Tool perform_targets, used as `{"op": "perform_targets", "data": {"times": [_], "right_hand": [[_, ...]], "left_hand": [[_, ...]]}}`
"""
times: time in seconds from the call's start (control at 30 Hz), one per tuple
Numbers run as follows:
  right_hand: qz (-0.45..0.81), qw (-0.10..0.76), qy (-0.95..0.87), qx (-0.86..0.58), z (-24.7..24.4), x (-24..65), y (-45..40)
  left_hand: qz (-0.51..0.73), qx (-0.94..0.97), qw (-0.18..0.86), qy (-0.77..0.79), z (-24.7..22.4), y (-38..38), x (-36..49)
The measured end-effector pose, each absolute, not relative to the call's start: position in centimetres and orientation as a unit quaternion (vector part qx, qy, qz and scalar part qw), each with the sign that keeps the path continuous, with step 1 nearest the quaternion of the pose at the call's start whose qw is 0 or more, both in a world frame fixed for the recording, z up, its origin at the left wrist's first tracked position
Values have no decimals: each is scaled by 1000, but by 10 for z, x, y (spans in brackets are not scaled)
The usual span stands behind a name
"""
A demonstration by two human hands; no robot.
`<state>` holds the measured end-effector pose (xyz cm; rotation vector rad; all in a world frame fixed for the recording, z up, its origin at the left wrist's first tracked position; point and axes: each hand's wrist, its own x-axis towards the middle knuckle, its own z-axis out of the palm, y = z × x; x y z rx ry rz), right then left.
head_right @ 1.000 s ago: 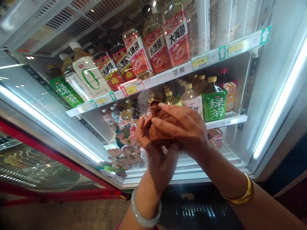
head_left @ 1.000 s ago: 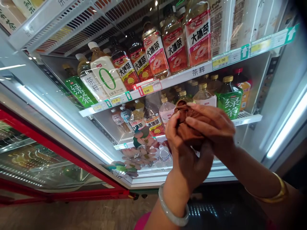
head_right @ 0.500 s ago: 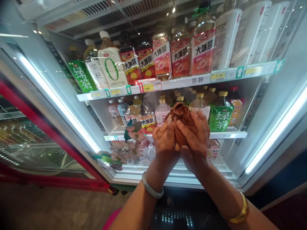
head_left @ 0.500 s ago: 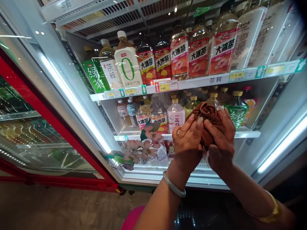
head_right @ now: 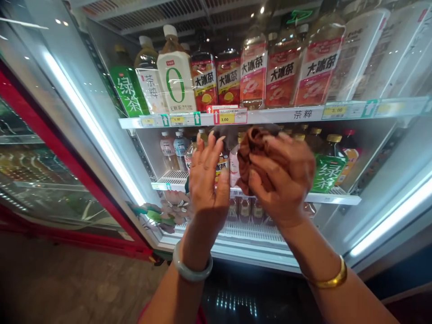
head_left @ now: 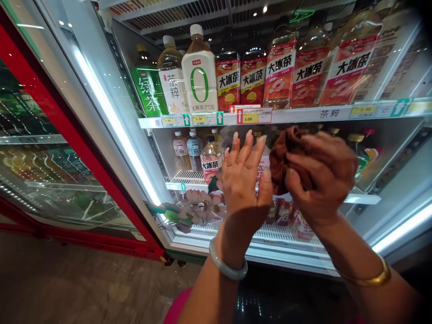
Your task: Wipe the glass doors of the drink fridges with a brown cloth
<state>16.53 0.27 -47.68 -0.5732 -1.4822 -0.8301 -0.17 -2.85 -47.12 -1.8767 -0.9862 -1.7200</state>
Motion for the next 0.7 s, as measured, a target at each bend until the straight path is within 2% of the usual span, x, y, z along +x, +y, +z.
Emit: {"op": "perform_targets", "data": {"times": [0.13,0.23,0.37,0.43,0.53,0.6,0.7], "right_hand": [[-383,565,-709,-177,-511,148,7],[-410,524,-734,-139,-488,145,12],[-415,550,-706,-164,-448,160,12],[-400,579,-680,-207,-458,168,9],[-377,611,-658,-228,-499,168,5],[-378,596,-681,-197,-515,161,4],[-411,537,-721,-153,-496,157,8]], "left_hand": [[-613,-686,215,-327,-479,-22,8],[-617,-687,199,-329,-482,-18,10],[-629,-679,195,-325,-485,-13,9],[-604,-690,211,-340,-487,-10,8],[-546,-712,233,-375,-491,-5,6],[-528,-716,247,-384,-493,-3,5],[-531,-717,234,-387,-493,-2,4]]}}
